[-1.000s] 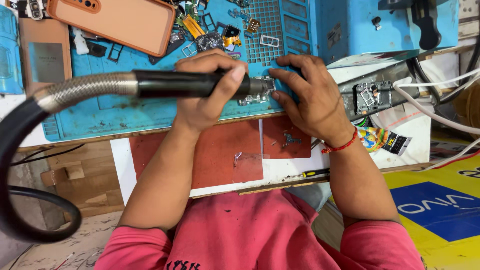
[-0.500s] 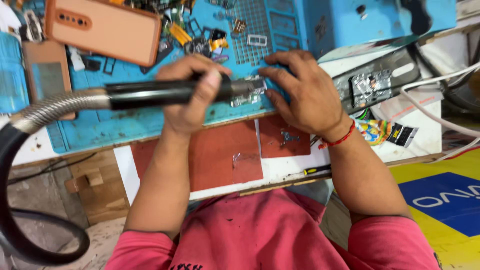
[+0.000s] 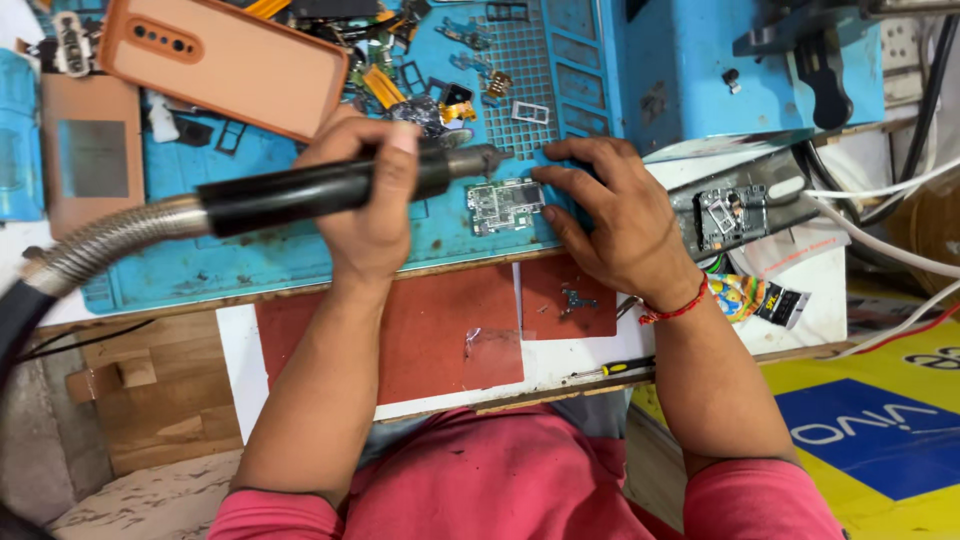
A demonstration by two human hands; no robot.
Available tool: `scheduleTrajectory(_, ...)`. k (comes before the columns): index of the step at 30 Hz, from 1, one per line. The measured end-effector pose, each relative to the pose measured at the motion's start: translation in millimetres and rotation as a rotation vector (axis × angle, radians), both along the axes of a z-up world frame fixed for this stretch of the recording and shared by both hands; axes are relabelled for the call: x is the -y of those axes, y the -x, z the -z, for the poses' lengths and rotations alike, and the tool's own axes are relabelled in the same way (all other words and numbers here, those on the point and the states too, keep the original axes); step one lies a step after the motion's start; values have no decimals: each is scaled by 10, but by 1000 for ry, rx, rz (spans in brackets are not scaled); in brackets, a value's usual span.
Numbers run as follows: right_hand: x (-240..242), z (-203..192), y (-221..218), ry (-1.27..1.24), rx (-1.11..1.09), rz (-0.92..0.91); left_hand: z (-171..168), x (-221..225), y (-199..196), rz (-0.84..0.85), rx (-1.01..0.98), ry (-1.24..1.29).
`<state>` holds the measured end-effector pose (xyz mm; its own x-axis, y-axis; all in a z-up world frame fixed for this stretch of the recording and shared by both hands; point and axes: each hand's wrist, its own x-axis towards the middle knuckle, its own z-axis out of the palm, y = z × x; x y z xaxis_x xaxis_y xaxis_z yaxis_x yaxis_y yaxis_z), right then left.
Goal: The person uses a heat gun to apply heat to a circuit board held on a blue mat, moving the nozzle across the board components while holding the board in place with their hand.
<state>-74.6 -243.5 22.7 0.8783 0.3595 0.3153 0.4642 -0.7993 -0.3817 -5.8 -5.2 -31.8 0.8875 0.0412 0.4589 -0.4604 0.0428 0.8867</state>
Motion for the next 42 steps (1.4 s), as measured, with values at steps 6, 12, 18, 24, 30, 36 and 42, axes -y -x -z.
scheduleTrajectory(6,-19,9,-4,3,19,2,-267,139,59,112,28,-29)
scheduleTrajectory(12,-3,14,6,-3,24,-3,-345,121,33,304,63,-98)
scheduleTrajectory(18,-10,4,7,-27,19,7,-339,43,0,108,-13,-87)
scheduleTrajectory(24,-76,40,25,18,18,33,-362,21,3,131,-40,-66)
scheduleTrajectory(30,-59,-13,-69,149,-31,-31,-203,-13,31,204,-28,-22)
scheduleTrajectory(36,-33,55,-98,44,23,-21,-100,-54,-13,234,37,-13)
scheduleTrajectory(42,43,118,7,58,36,-49,-32,-108,2,251,80,-141)
